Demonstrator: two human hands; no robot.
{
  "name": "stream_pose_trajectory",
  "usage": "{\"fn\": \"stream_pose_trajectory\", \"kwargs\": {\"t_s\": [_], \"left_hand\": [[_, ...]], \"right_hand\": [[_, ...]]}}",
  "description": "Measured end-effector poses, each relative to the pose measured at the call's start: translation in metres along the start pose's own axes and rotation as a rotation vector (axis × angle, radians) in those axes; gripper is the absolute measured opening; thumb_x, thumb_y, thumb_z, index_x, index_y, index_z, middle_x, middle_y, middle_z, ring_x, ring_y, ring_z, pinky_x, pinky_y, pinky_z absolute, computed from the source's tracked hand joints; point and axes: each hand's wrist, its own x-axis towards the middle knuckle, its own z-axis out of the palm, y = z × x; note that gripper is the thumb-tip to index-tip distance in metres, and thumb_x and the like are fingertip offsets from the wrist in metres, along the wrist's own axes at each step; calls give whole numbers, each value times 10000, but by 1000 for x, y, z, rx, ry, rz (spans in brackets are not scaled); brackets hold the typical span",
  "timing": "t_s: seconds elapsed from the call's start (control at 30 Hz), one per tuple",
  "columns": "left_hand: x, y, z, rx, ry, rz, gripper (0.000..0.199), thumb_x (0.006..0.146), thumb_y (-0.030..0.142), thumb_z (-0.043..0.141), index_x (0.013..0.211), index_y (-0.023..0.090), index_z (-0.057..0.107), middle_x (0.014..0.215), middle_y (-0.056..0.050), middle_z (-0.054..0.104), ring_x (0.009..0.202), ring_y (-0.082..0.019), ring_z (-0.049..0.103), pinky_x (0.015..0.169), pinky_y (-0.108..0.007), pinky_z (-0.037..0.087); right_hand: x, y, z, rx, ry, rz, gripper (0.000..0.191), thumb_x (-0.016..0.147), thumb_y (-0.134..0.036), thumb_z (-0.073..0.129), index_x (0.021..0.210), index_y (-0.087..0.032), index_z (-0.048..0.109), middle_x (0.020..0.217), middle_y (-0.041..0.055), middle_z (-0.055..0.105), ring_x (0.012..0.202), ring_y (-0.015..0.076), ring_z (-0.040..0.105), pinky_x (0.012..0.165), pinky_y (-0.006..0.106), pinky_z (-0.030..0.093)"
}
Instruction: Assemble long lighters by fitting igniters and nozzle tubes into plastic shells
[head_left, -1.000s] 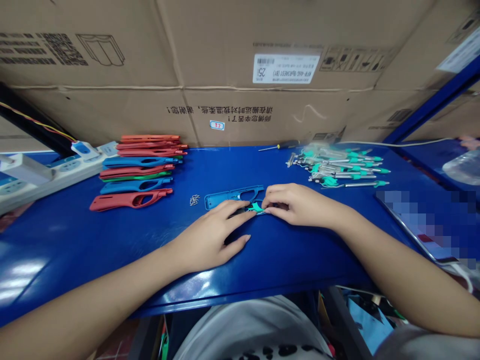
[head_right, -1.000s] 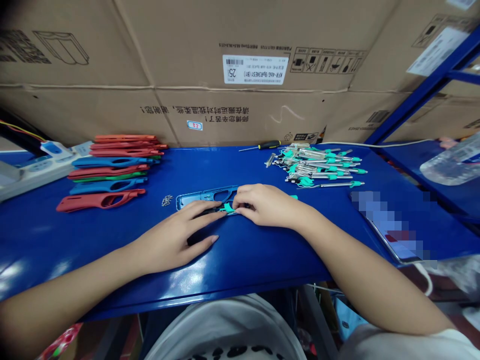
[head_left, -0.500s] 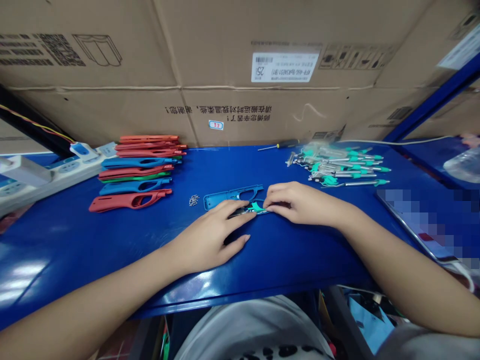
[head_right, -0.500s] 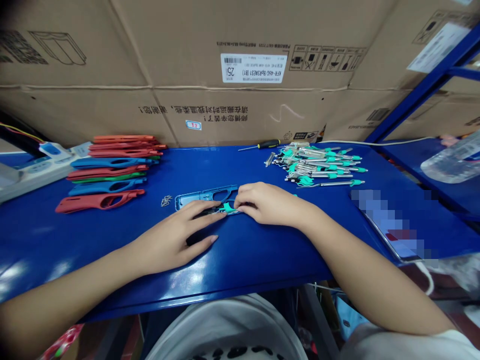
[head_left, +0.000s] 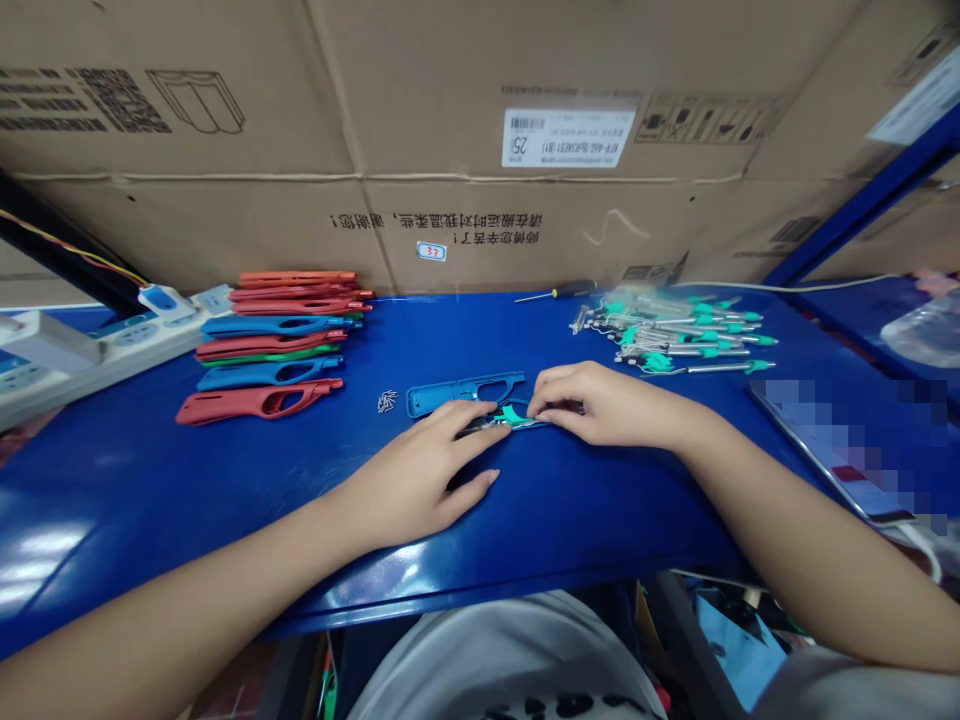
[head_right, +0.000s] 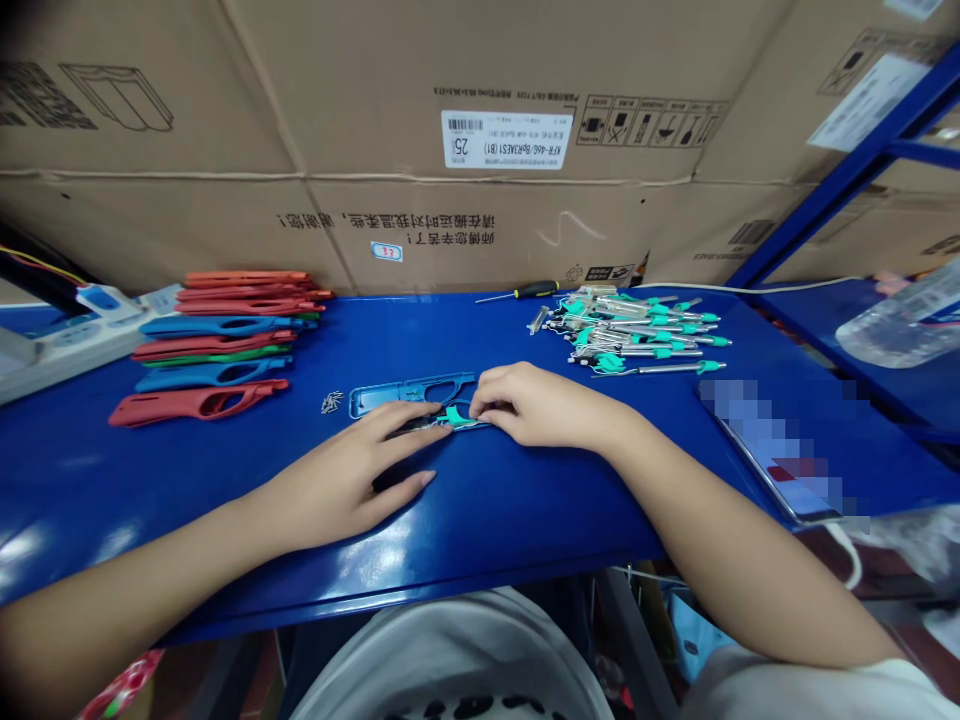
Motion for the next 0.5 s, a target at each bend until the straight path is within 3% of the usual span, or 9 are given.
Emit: {"fn": "stream_pose_trajectory", "kwargs": {"t_s": [0.17, 0.37, 0.5], "left_hand": [[-1, 0, 0, 13, 3, 8, 459, 996, 326, 522, 1431, 180, 551, 1489, -183, 490, 1377, -333, 475, 1117, -533, 463], [-1, 0, 1, 3, 11, 7, 455, 996, 322, 532, 1431, 192, 553, 1478, -178, 497, 1381, -334, 470, 1122, -529, 459], [-1, -1, 2, -12, 15, 2, 458, 994, 326, 536, 1435, 205, 547, 1479, -170, 494, 1381, -331, 469, 1127, -528, 453]], "right_hand": [[-1, -2, -1, 1, 11, 52, 195, 876, -71, 590, 962, -170, 734, 998, 68, 675, 819, 160, 630, 714, 279, 474], [-4, 0, -10, -42, 62, 76, 164, 902, -125, 575, 953, -176, 722, 970, 72, 677, 820, 174, 617, 734, 297, 464], [-6, -1, -14, -42, 21, 156, 144, 848, -123, 613, 949, -174, 701, 945, 55, 695, 731, 152, 587, 668, 271, 431]]}}
